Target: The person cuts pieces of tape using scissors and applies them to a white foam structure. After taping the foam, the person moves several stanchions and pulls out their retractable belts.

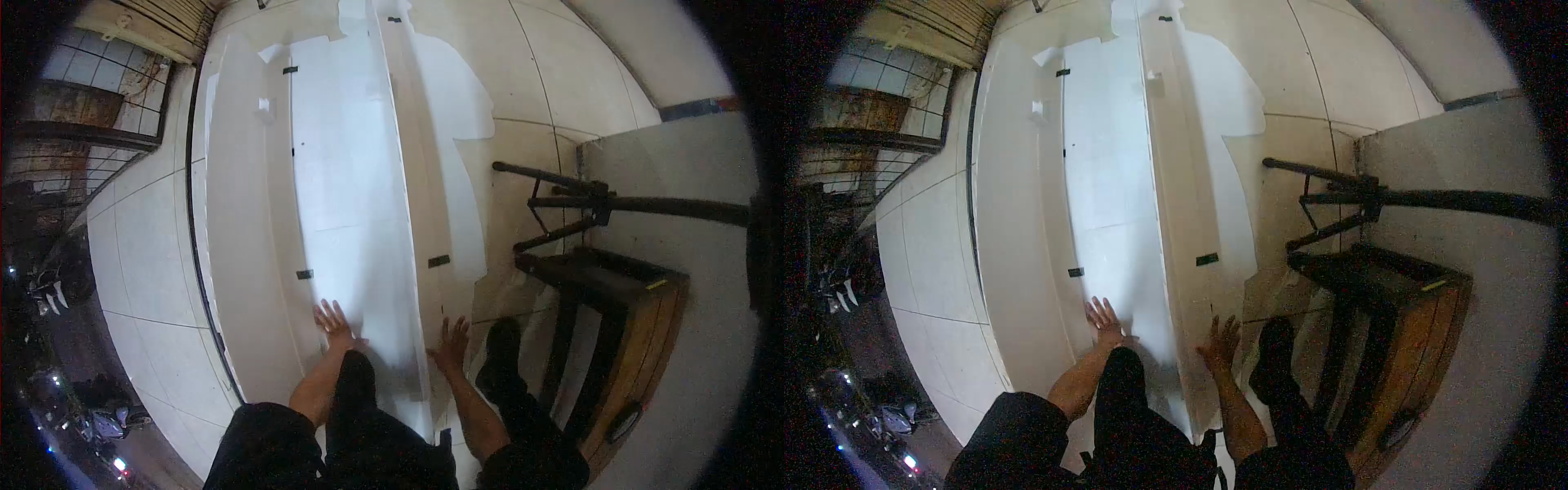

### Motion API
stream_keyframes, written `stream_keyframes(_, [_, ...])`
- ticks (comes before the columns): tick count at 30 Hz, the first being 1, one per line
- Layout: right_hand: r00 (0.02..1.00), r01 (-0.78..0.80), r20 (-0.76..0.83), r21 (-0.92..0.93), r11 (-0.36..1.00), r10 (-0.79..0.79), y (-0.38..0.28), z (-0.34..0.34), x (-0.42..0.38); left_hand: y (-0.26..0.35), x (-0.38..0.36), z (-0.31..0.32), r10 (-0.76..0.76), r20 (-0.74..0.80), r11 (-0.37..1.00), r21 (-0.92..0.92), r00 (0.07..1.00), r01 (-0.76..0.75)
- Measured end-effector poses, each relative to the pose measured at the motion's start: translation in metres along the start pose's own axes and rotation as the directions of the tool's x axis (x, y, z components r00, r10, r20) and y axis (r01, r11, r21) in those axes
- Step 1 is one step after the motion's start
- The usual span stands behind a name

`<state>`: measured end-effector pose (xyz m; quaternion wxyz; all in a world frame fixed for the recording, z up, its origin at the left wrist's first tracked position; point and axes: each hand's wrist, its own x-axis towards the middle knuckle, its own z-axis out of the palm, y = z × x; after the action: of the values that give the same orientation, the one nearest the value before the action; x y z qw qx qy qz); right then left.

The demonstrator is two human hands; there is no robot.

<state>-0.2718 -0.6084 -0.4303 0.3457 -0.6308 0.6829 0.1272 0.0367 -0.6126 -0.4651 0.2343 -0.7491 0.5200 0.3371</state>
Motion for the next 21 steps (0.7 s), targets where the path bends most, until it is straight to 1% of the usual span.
stream_keyframes(1, [0.996,-0.036,0.083,-0.069,0.997,0.041,0.004,0.0,0.003,0.009,0.0,-0.002,-0.026,0.001,0.996,0.084,1.0,0.025])
stream_keyframes(2, [0.996,-0.025,0.079,-0.065,0.998,0.03,0.005,-0.001,0.003,0.033,-0.007,-0.026,-0.104,0.043,0.906,0.415,0.994,0.077])
stream_keyframes(3, [0.999,0.0,0.044,-0.059,0.998,0.003,0.003,-0.001,0.001,0.026,-0.006,-0.028,-0.117,0.036,0.904,0.419,0.992,0.092])
stream_keyframes(4, [1.0,0.027,0.01,-0.058,0.998,-0.026,0.004,-0.001,-0.003,0.015,-0.01,-0.021,-0.023,-0.072,0.944,0.326,0.997,0.045])
stream_keyframes(5, [0.999,0.042,0.01,-0.065,0.997,-0.041,0.005,-0.001,-0.008,0.007,-0.014,-0.008,0.063,-0.189,0.973,0.23,0.98,-0.018])
stream_keyframes(6, [0.999,0.013,0.053,-0.061,0.998,-0.009,0.003,-0.003,-0.008,-0.014,0.005,0.035,0.137,-0.34,0.942,0.336,0.93,-0.016])
stream_keyframes(7, [0.996,-0.023,0.085,-0.056,0.998,0.027,0.001,-0.005,0.003,-0.015,0.014,0.034,0.14,-0.36,0.946,0.325,0.922,-0.016])
stream_keyframes(8, [0.997,-0.021,0.072,-0.064,0.998,0.026,-0.001,-0.011,0.015,-0.015,0.019,0.033,0.15,-0.332,0.974,0.209,0.931,-0.082])
stream_keyframes(9, [0.996,-0.047,0.077,-0.082,0.996,0.053,-0.005,-0.012,0.015,-0.025,0.016,0.048,0.157,-0.284,0.986,0.092,0.946,-0.136])
stream_keyframes(10, [0.992,-0.067,0.096,-0.106,0.992,0.077,-0.008,-0.012,0.007,-0.029,0.028,0.067,0.065,-0.243,0.935,0.353,0.968,0.026])
stream_keyframes(11, [0.989,-0.049,0.129,-0.129,0.99,0.066,-0.004,-0.003,0.002,-0.032,0.017,0.063,0.034,-0.218,0.941,0.337,0.975,0.042])
stream_keyframes(12, [0.998,-0.025,0.058,-0.196,0.98,0.037,0.002,0.011,0.008,-0.03,0.013,0.035,0.075,-0.063,0.988,0.138,0.995,-0.066])
stream_keyframes(13, [1.0,-0.003,-0.011,-0.255,0.967,0.0,0.009,0.023,0.012,-0.03,0.01,0.016,0.146,0.072,0.987,-0.08,0.987,-0.14])
stream_keyframes(14, [1.0,0.02,0.018,-0.26,0.965,-0.015,0.017,0.032,0.008,-0.034,0.006,0.016,0.206,-0.005,0.965,-0.168,0.979,-0.204])
stream_keyframes(15, [0.991,0.008,-0.103,-0.596,0.803,-0.086,0.024,0.038,0.014,-0.034,0.006,0.013,0.185,-0.005,0.969,-0.166,0.983,-0.183])
stream_keyframes(16, [0.961,-0.066,-0.2,-0.838,0.542,-0.193,0.025,0.049,0.02,-0.034,0.009,0.01,0.197,0.01,0.967,-0.164,0.98,-0.193])
stream_keyframes(17, [0.962,-0.049,-0.188,-0.831,0.554,-0.197,0.011,0.035,0.019,-0.034,0.008,0.012,0.209,0.038,0.966,-0.164,0.977,-0.2])
stream_keyframes(18, [0.999,0.003,-0.031,-0.583,0.813,-0.026,-0.013,-0.004,0.018,-0.033,0.012,0.017,0.17,0.081,0.975,-0.156,0.982,-0.156])
stream_keyframes(19, [0.977,-0.033,0.196,-0.267,0.963,0.088,-0.024,-0.025,0.014,-0.031,0.01,0.016,0.155,0.108,0.978,-0.159,0.982,-0.137])
stream_keyframes(20, [0.968,-0.026,0.231,-0.276,0.961,0.093,-0.019,-0.015,0.009,-0.029,0.007,0.011,0.15,0.097,0.979,-0.156,0.984,-0.134])
stream_keyframes(21, [0.982,-0.013,0.176,-0.272,0.962,0.063,-0.009,-0.002,0.009,-0.026,0.008,0.006,0.15,0.07,0.978,-0.155,0.986,-0.138])
